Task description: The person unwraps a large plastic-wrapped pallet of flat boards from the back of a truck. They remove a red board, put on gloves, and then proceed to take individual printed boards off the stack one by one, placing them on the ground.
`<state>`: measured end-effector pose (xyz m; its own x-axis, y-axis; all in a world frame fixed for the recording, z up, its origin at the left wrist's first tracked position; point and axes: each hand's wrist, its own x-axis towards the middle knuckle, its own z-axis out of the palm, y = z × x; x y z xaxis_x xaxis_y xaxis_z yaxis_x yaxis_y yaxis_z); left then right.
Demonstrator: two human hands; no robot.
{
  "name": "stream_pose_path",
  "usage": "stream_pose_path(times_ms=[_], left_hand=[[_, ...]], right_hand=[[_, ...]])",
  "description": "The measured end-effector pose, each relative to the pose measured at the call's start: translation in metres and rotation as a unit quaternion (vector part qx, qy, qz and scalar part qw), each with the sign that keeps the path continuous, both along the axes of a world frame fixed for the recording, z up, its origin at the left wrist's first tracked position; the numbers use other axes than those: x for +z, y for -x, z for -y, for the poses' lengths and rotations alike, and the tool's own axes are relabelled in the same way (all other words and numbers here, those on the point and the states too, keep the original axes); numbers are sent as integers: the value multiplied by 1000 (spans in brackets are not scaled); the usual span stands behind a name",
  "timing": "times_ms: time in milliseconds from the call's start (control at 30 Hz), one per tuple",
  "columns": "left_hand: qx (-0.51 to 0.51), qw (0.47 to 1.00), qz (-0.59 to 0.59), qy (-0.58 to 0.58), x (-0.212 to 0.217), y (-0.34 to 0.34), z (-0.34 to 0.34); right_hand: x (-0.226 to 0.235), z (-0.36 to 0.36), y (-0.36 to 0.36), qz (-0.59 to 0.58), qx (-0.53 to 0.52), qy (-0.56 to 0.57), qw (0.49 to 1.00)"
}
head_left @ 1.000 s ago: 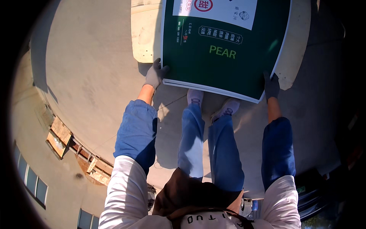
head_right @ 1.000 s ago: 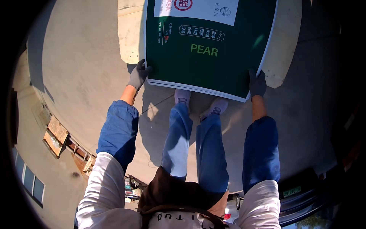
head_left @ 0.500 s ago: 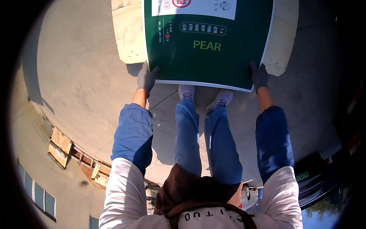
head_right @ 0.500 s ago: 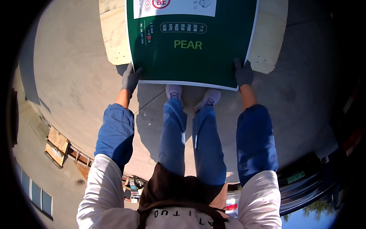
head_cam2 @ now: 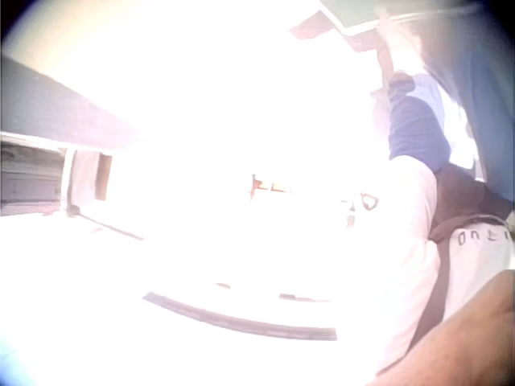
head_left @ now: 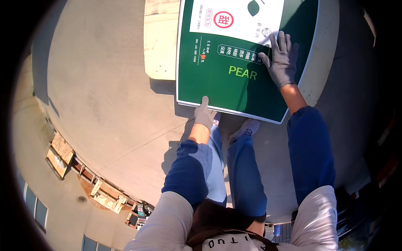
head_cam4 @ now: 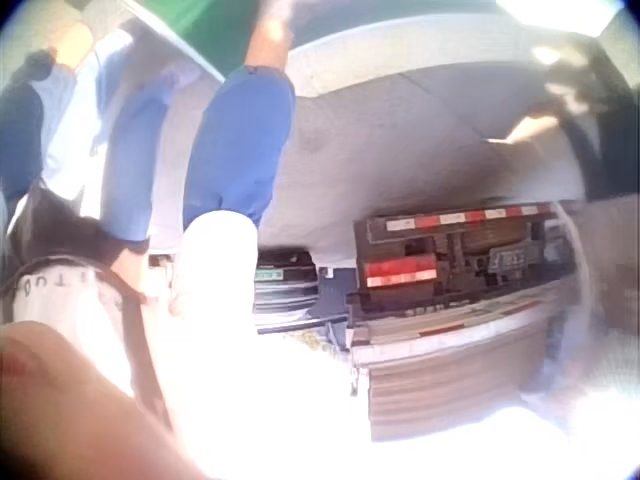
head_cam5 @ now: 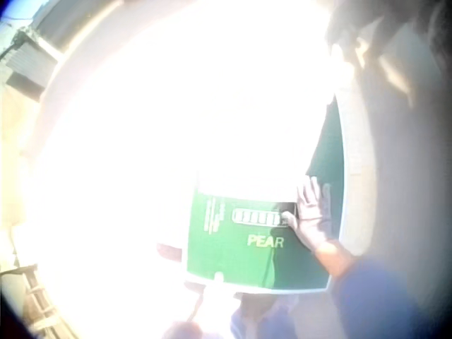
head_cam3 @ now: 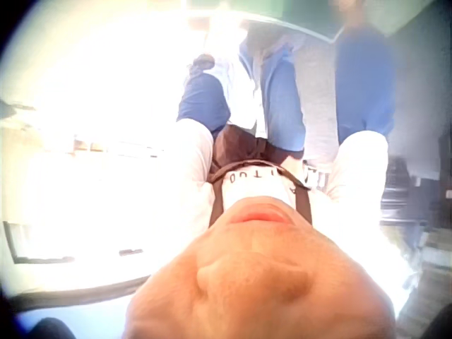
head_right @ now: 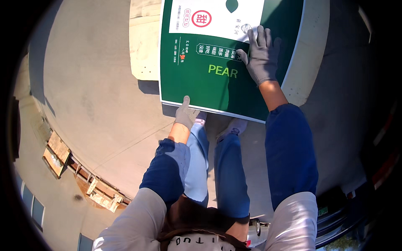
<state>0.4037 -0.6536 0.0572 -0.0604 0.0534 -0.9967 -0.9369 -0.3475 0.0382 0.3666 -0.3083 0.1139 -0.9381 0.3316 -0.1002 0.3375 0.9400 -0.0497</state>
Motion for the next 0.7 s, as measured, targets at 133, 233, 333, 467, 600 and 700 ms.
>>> stream_pose_path(times_ms=[133,233,333,467,600,700], left_hand=[[66,997,28,4,-8,-28,28],[85,994,41,-46,-8,-51,51],[72,995,67,1,8,-33,19],[205,973,102,-33,2,-24,12],[78,995,48,-36,-16,-52,30],[-36,993,66,92,14,-11,14]], right_hand=[[-27,34,24,115,-23,82,990],[-37,62,-4,132,-17,66,989],[-38,57,-7,177,-11,58,982],[-32,51,6,190,-10,47,981],[-28,59,1,236,0,36,971],[-41,41,-6,141,-3,127,982]])
